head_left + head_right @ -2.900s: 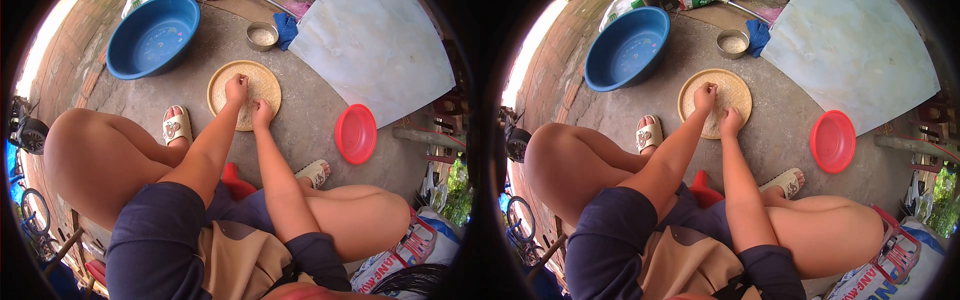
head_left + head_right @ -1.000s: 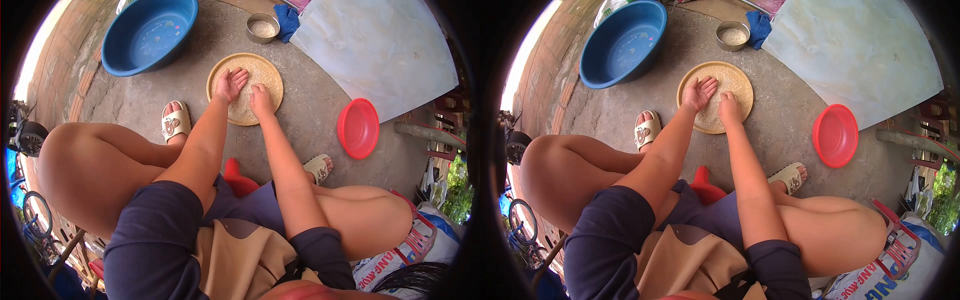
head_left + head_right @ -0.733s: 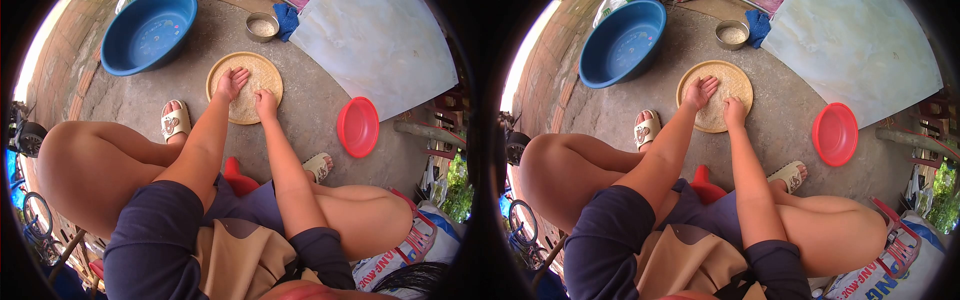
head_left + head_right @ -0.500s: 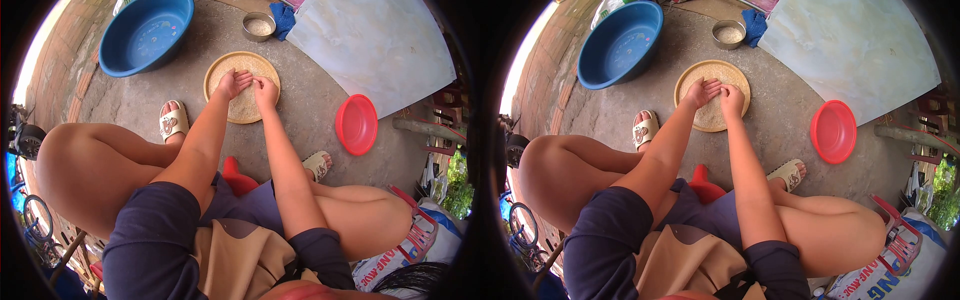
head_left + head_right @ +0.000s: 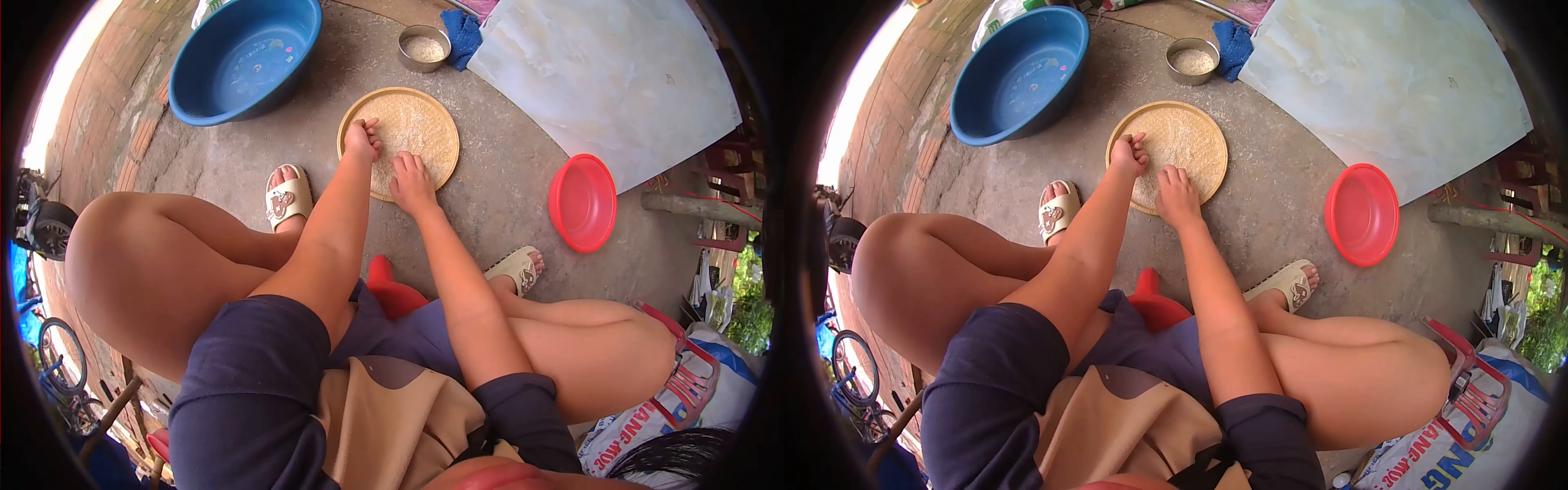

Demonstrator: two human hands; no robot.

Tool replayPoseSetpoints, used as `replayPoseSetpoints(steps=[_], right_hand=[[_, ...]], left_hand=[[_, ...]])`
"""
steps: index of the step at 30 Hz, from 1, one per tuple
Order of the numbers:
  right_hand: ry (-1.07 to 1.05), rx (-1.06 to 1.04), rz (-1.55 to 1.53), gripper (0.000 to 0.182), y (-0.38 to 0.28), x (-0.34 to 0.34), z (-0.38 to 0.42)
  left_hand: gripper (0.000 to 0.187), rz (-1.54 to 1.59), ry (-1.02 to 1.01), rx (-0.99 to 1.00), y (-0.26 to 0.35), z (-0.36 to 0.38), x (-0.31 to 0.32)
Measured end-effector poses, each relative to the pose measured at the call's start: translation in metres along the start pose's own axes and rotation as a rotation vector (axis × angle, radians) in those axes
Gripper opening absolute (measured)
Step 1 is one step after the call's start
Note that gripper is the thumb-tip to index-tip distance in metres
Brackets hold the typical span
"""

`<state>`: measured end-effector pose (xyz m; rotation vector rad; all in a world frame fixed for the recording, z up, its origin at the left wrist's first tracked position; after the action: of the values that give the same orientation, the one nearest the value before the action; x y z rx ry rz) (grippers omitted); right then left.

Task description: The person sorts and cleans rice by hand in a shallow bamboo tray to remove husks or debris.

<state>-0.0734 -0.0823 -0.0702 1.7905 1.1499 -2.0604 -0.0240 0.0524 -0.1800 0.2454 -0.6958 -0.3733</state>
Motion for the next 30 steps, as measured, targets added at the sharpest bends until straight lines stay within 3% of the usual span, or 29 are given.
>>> replayPoseSetpoints(steps=[2,9,13,15,18,20,21,23,25,30], right_hand=[[-0.114,0.127,-0.043,0.021,0.004,0.003,0.002],[-0.083,0.241,-0.274,0.018,0.046,0.021,0.004],[0.094,0.403,-0.394,0.008,0.071,0.006,-0.005],[0.209,0.521,-0.549,0.007,0.081,-0.008,-0.009],[0.272,0.432,-0.722,0.007,0.073,-0.023,-0.031],[0.227,0.361,-0.905,0.008,0.065,-0.031,-0.046],[0.228,0.363,-0.903,0.008,0.063,-0.034,-0.048],[0.395,0.263,-0.499,0.010,0.052,-0.061,-0.048],[0.412,0.271,-0.395,0.010,0.045,-0.064,-0.037],[0.110,0.077,-0.276,0.011,0.021,-0.016,-0.017]], left_hand=[[0.037,-0.009,-0.009,-0.001,0.002,0.001,-0.002],[0.036,-0.077,-0.012,-0.010,0.001,-0.004,-0.002],[0.034,-0.208,-0.133,-0.073,-0.012,-0.007,0.018],[0.034,-0.479,-0.240,-0.200,-0.029,-0.001,0.035],[0.032,-0.482,-0.340,-0.340,-0.052,0.023,0.062],[0.031,-0.456,-0.410,-0.329,-0.055,0.017,0.067],[0.030,-0.437,-0.478,-0.314,-0.053,0.013,0.072],[0.029,-0.421,-0.545,-0.299,-0.046,0.004,0.078],[0.029,-0.426,-0.314,-0.226,-0.027,-0.003,0.066],[0.033,-0.341,-0.234,-0.144,0.002,-0.004,0.050]])
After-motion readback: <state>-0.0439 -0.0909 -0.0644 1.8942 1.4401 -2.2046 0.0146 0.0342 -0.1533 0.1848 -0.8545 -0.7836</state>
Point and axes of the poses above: each hand's wrist, its own z-axis away from the middle knuckle, its own x-axis out of the palm, y = z × x, the point moved 7 cm from there along -z, towards the middle knuckle, and after that the axes turned 9 degrees about -y, right-handed, at the moved point
